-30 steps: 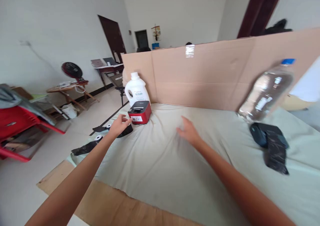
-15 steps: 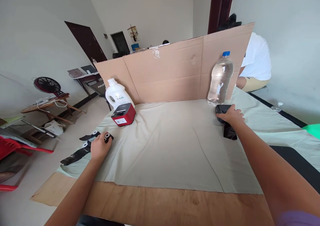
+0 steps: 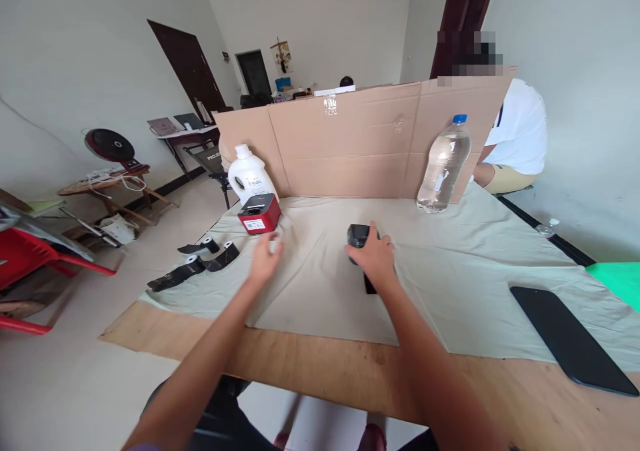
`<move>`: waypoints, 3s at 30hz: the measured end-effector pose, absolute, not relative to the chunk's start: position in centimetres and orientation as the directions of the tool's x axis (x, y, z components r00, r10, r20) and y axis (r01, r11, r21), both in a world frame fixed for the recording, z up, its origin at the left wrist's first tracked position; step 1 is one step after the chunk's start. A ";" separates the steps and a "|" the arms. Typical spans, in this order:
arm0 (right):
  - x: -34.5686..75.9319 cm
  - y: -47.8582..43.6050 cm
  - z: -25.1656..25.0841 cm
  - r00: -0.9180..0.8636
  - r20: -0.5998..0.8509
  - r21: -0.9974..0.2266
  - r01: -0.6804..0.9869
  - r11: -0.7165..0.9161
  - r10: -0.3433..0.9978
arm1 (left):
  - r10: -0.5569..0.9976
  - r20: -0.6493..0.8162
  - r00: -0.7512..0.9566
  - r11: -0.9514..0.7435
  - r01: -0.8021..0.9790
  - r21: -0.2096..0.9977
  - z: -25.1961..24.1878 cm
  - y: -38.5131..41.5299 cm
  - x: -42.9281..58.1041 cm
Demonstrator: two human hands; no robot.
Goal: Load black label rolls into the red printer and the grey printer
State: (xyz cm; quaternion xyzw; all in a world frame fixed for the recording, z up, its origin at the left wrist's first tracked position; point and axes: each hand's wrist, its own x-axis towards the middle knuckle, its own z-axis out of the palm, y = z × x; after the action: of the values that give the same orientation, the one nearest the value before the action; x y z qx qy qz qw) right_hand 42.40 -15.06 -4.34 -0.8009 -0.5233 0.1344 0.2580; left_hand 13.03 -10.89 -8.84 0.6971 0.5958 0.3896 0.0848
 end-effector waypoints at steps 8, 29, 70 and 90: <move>35.3 -14.7 -6.1 0.396 0.082 -0.491 0.815 -0.308 0.915 | 0.874 0.398 0.278 -0.484 0.440 0.757 -12.9 -12.1 23.8; 42.2 -15.6 -12.5 0.265 0.284 -0.769 0.637 0.053 0.922 | 0.893 0.282 0.350 -0.447 0.624 0.641 -12.9 -12.5 22.2; 41.4 -15.8 -11.4 0.255 0.121 -0.677 0.728 -0.108 0.959 | 0.841 -0.435 0.321 0.208 0.550 0.809 -6.8 -5.1 22.6; 41.5 -15.9 -11.3 0.249 0.111 -0.689 0.717 -0.106 0.962 | 0.798 -0.425 0.428 0.141 0.552 0.822 -8.0 -4.0 21.3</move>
State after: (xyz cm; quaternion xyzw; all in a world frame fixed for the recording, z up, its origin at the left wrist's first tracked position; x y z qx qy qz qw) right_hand 41.45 -15.86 -11.26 -0.7196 -0.5833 0.1875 0.3268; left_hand 21.29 -4.05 -8.03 0.6455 0.5228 0.1125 0.5452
